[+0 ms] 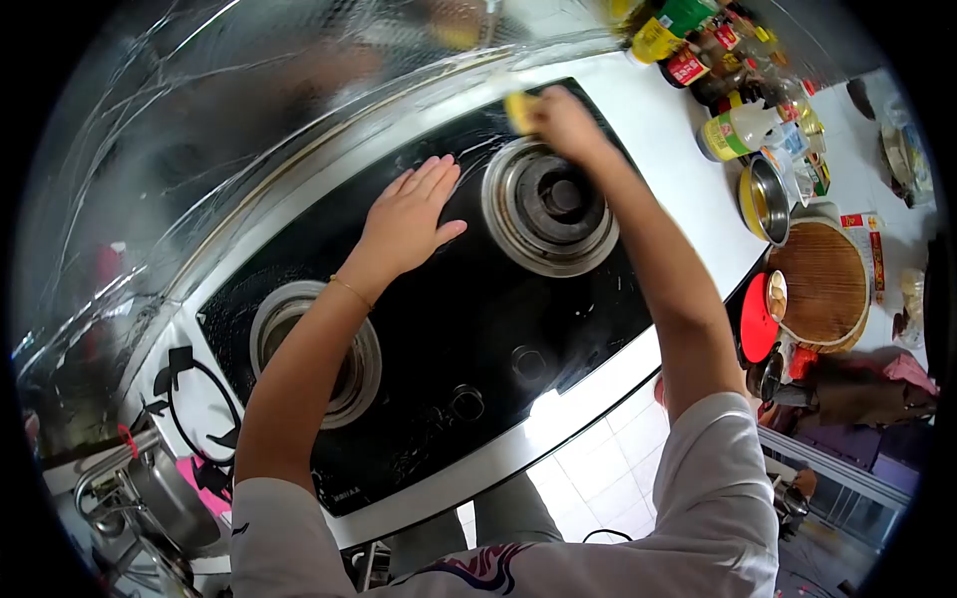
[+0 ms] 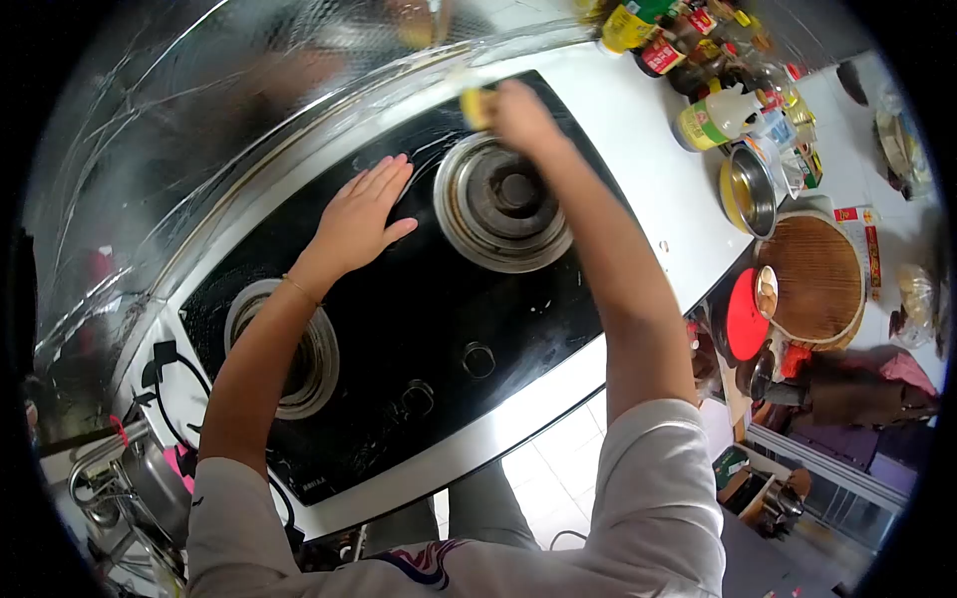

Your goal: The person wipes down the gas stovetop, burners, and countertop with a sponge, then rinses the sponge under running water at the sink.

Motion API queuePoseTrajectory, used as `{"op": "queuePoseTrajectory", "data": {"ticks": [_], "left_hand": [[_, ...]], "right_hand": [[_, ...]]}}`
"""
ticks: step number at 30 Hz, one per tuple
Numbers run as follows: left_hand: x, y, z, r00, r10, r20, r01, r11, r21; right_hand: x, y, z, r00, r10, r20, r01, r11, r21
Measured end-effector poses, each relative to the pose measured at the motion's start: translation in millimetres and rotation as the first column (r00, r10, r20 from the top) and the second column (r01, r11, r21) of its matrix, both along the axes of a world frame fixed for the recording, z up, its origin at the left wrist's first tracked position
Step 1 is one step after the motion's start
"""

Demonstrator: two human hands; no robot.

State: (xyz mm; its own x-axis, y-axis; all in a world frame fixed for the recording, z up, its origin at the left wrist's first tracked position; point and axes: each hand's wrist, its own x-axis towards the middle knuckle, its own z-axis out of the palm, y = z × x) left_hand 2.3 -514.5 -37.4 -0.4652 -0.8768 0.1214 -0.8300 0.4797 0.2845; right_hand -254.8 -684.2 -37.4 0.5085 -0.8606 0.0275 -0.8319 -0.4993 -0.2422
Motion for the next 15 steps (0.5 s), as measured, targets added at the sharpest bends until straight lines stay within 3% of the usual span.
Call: {"op": "queuePoseTrajectory", "data": {"ticks": [2,3,5,7,9,10,11,13,14,15], "left_hand": [[5.6,9.0,14.2,0.999,0.031,0.006,-0.031,0.999,0.018],[11.1,13.4,25.2,0.993,0.071,0.099,-0.077,0.995,0.065],[26.4,22.8,32.7,0.974,0.108,0.200,-0.130,0.986,0.102],[48.8,32.6,29.1,0.983,0.081,0.165,-0.095,0.992,0.079],[57.8,33.3,24.8,0.991,0.066,0.118,-0.075,0.995,0.072],[55.6,33.8,23.4,0.991,0.081,0.109,-0.088,0.994,0.060],[51.2,34.1,21.6,0.991,0.100,0.092,-0.105,0.993,0.049],[44.9,33.7,21.1,0.987,0.127,0.096,-0.134,0.989,0.060],[44.2,35.5,21.7,0.982,0.150,0.114,-0.158,0.985,0.069],[46.6,35.9,22.4,0.981,0.150,0.120,-0.159,0.985,0.065]], "right_hand": [[56.4,45.2,-8.8,0.948,0.268,0.171,-0.266,0.963,-0.035],[75.6,71.8,4.6,0.917,0.307,0.254,-0.322,0.947,0.018],[68.7,65.3,10.9,0.934,0.279,0.222,-0.294,0.955,0.038],[48.8,21.5,5.4,0.992,-0.126,0.001,0.126,0.988,0.090],[47.7,11.2,3.2,0.965,-0.261,0.022,0.261,0.965,-0.016],[69.4,29.2,6.7,0.976,-0.213,0.039,0.208,0.972,0.109],[92.3,61.9,12.3,0.986,-0.006,0.168,0.007,1.000,-0.005],[124.4,88.0,-5.5,0.980,0.064,0.191,-0.048,0.995,-0.083],[119.8,77.1,-4.6,0.977,0.031,0.213,-0.026,0.999,-0.025],[110.5,53.9,0.6,0.993,-0.043,0.112,0.034,0.996,0.078]]}}
